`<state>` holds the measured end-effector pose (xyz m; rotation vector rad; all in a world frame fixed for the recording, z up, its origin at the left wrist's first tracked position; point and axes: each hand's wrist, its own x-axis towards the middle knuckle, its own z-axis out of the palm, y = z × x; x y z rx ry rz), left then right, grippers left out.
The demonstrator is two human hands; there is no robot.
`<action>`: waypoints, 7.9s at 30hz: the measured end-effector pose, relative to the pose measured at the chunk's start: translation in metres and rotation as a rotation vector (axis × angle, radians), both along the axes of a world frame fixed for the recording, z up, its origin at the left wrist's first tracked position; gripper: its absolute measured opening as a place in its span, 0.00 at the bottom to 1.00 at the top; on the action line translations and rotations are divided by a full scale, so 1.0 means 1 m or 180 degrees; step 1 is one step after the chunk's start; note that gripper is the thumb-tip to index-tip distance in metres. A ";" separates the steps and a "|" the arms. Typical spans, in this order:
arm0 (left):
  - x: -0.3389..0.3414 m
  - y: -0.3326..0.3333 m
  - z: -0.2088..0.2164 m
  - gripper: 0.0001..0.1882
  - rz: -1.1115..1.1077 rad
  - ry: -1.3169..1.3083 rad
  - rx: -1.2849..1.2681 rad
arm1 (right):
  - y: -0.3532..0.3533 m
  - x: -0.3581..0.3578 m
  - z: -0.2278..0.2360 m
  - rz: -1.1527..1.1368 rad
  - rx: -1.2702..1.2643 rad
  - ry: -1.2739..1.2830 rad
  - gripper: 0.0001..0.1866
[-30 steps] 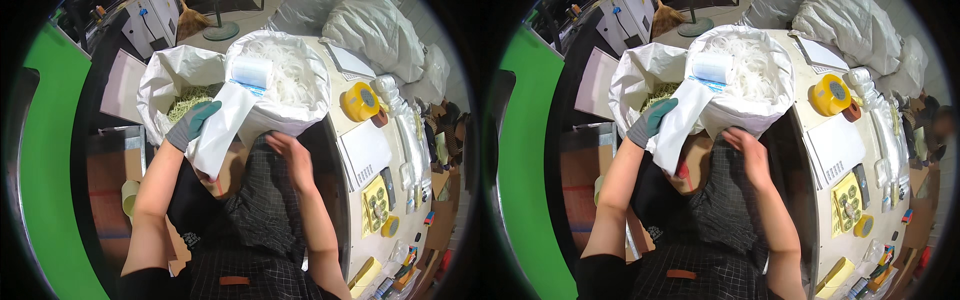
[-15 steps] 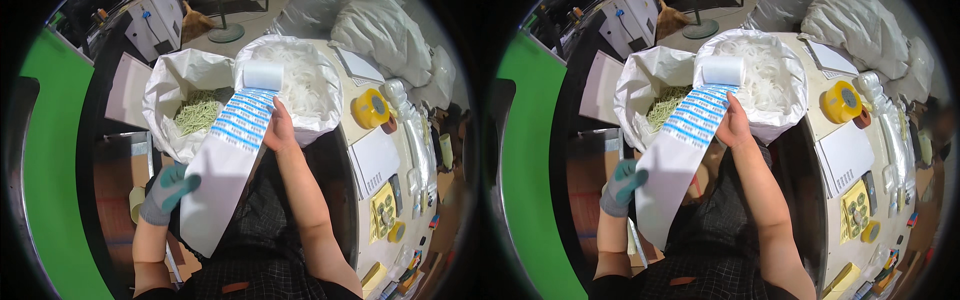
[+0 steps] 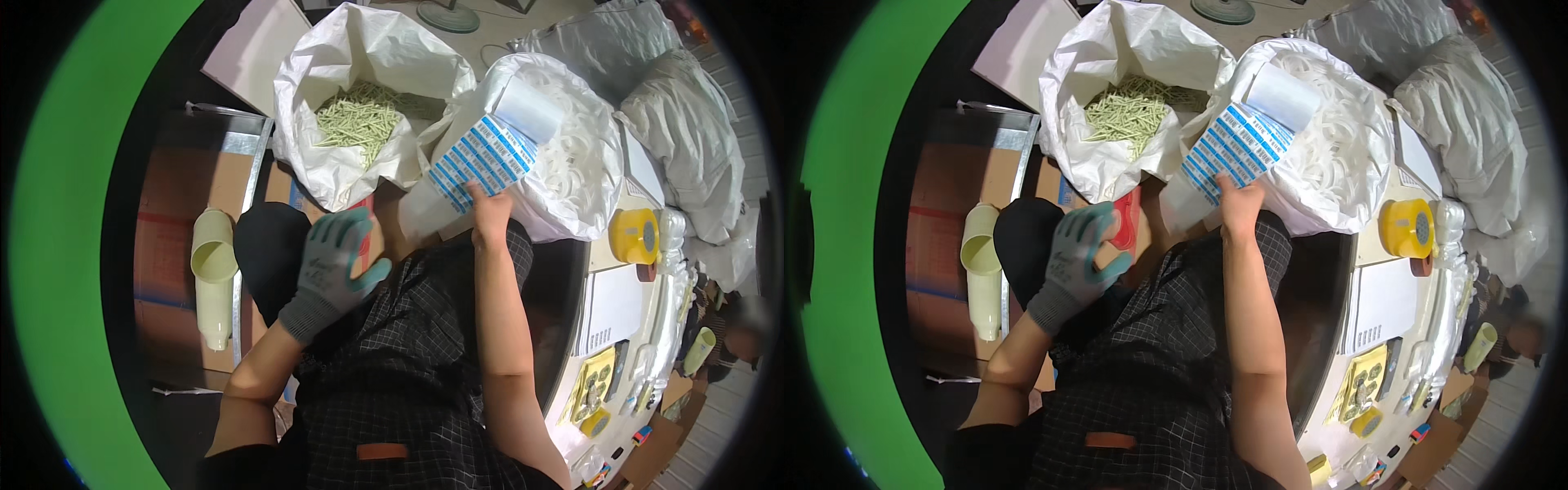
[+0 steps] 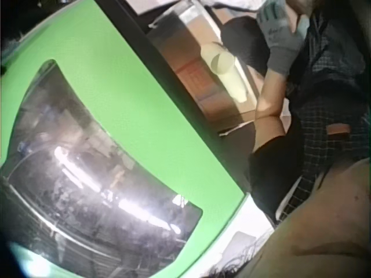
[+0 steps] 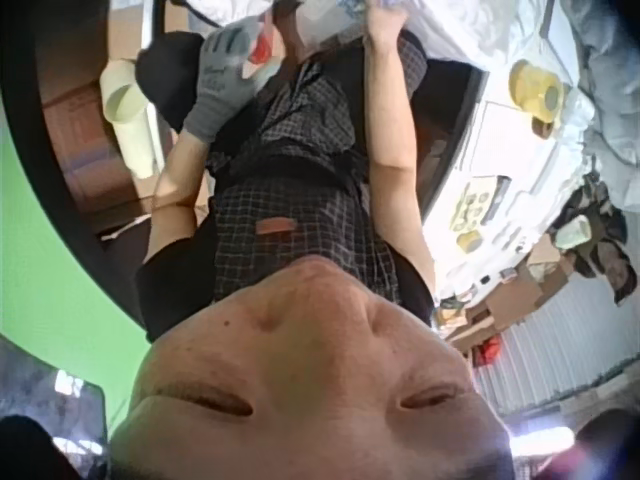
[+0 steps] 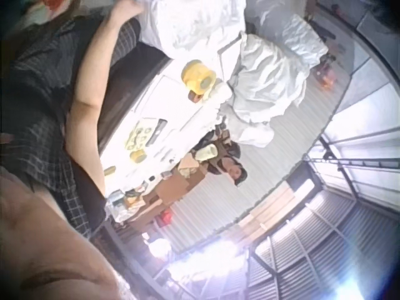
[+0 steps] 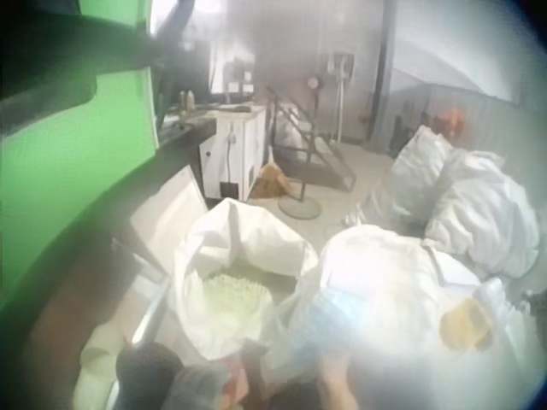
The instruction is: The person sits on the floor and repeatedly applies round stickers and rectangular labels to light green plastic pitchers. They peel stickers from a sheet, press them onto the pitcher body, then apply a label to the handle area before placing the finished pitcher into a cardboard box.
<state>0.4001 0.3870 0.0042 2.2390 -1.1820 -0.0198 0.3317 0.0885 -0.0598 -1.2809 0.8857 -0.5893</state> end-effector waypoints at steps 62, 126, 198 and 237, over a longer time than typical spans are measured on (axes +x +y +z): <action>-0.053 0.030 0.097 0.50 -0.0351 -0.0107 -0.1366 | 0.141 -0.153 0.171 0.1022 -0.1525 -0.0555 0.50; -0.060 0.008 0.080 0.28 -0.0954 -0.0465 -0.0785 | 0.097 -0.109 0.182 0.2417 -0.5020 -0.0788 0.26; 0.138 -0.223 0.041 0.15 -0.0751 0.1292 -0.0346 | 0.108 -0.257 0.161 0.2438 -0.1132 0.1501 0.67; -0.022 0.057 0.012 0.35 0.0731 0.2179 -0.1394 | 0.150 -0.245 0.100 0.1296 -0.2955 0.0436 0.62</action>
